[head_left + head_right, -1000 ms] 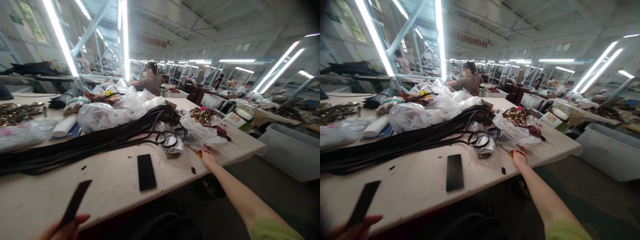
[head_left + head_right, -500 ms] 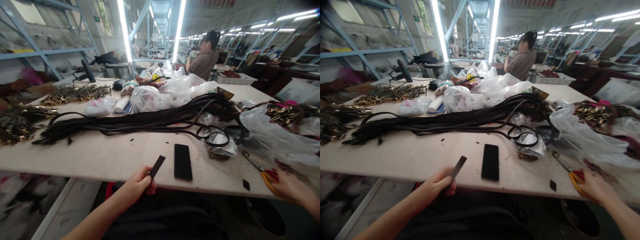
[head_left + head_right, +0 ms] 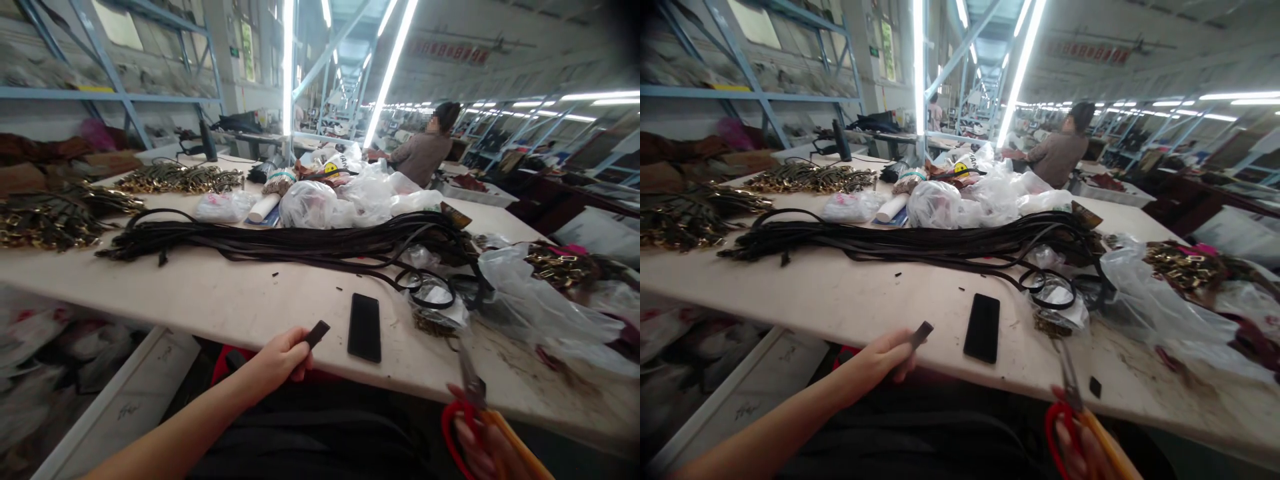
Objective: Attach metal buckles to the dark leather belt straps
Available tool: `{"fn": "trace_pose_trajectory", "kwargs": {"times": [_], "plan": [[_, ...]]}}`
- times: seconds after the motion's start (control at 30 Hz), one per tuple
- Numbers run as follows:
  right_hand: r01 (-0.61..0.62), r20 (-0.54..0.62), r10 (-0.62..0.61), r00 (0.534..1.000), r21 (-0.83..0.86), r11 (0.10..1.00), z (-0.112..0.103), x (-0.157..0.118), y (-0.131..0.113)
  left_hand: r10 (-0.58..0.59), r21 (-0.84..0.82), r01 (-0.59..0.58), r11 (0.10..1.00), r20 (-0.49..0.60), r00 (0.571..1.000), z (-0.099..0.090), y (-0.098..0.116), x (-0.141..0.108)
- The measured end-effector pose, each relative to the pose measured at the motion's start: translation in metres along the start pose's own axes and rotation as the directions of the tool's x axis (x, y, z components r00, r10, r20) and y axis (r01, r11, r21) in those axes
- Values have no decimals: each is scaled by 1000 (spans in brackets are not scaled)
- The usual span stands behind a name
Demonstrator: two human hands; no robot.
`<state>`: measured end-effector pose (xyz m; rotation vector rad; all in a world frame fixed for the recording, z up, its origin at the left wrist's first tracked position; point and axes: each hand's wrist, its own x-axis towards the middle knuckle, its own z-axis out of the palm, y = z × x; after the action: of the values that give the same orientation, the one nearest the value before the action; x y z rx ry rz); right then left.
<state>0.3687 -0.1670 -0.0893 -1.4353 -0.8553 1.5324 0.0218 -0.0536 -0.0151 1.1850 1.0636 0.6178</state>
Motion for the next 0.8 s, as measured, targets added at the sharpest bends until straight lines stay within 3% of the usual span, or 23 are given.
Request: {"fn": "trace_pose_trajectory", "kwargs": {"times": [0.13,0.27,0.37,0.43,0.8], "plan": [[30,246,-30,969,7,1000,96,28,-19,28,43,-29,999,22,999,2,2,-11],[252,493,-151,857,-145,957,146,45,-43,61,-56,-63,996,-47,997,-6,1,-22],[399,604,-173,778,-263,878,160,47,-57,124,-51,-130,990,-106,987,-12,-1,-24],[424,636,-142,759,-317,849,163,47,-62,131,-18,-134,991,-111,985,-13,-2,-23],[454,568,-106,816,-517,725,183,50,-77,137,59,-133,989,-66,988,-15,-11,-15]]}}
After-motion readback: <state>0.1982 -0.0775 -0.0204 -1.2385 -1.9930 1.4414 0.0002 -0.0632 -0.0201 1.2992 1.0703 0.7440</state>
